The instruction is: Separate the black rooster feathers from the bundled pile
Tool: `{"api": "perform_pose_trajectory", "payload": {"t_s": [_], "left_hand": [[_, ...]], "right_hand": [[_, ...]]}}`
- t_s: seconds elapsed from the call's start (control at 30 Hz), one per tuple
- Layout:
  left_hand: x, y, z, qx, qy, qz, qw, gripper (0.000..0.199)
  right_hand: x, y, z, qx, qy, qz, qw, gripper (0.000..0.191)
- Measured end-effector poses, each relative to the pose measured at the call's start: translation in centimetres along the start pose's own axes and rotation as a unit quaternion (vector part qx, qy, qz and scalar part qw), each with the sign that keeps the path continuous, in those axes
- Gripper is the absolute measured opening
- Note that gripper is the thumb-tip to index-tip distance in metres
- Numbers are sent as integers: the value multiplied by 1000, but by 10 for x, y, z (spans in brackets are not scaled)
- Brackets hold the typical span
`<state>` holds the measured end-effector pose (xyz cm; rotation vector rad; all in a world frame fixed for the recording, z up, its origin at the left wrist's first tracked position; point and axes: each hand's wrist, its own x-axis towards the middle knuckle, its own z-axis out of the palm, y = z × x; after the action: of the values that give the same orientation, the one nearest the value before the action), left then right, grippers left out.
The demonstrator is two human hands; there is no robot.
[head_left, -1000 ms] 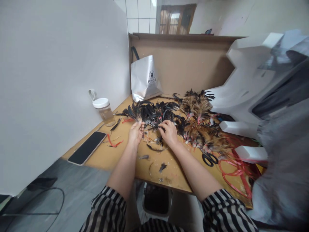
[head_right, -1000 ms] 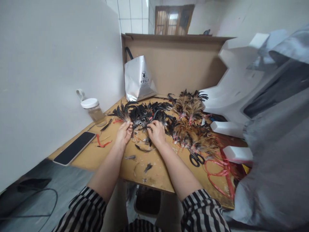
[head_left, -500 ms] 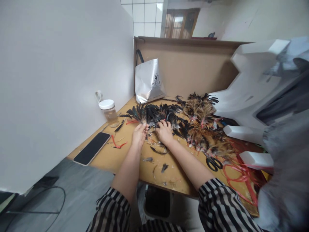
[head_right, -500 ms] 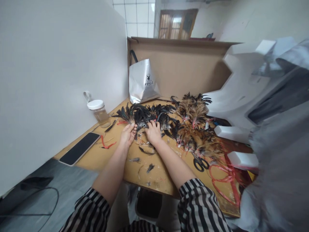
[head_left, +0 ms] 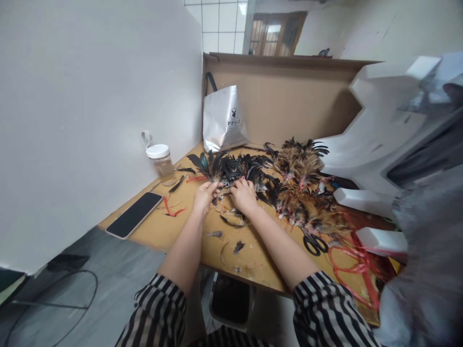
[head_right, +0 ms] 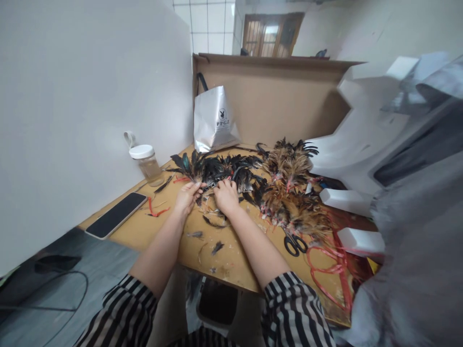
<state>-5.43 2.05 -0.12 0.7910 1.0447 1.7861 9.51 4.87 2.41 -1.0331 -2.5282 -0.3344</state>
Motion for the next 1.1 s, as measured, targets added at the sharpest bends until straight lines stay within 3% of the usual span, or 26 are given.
{"api": "perform_pose_trajectory", "payload": {"t_s": [0.17, 0.33, 0.6, 0.9, 1.1], "left_hand": [[2, 1, -4, -25, 5, 10, 1000, 21], [2, 2, -3, -20, -16, -2, 1000, 22], [-6, 2, 2, 57, -79, -37, 995, 24], [-9, -4, 3, 146, -153, -49, 976, 25], [-11, -9, 3, 171, -163, -56, 970, 28]], "right_hand": [[10, -10, 7, -35, -36, 26, 998, 33], [8, 1, -16, -5, -4, 21, 1000, 29], [3, 23, -44, 103, -84, -2, 991, 17], [2, 32, -44, 209, -81, 28, 974, 14], [3, 36, -40, 201, -48, 35, 978, 18]]}}
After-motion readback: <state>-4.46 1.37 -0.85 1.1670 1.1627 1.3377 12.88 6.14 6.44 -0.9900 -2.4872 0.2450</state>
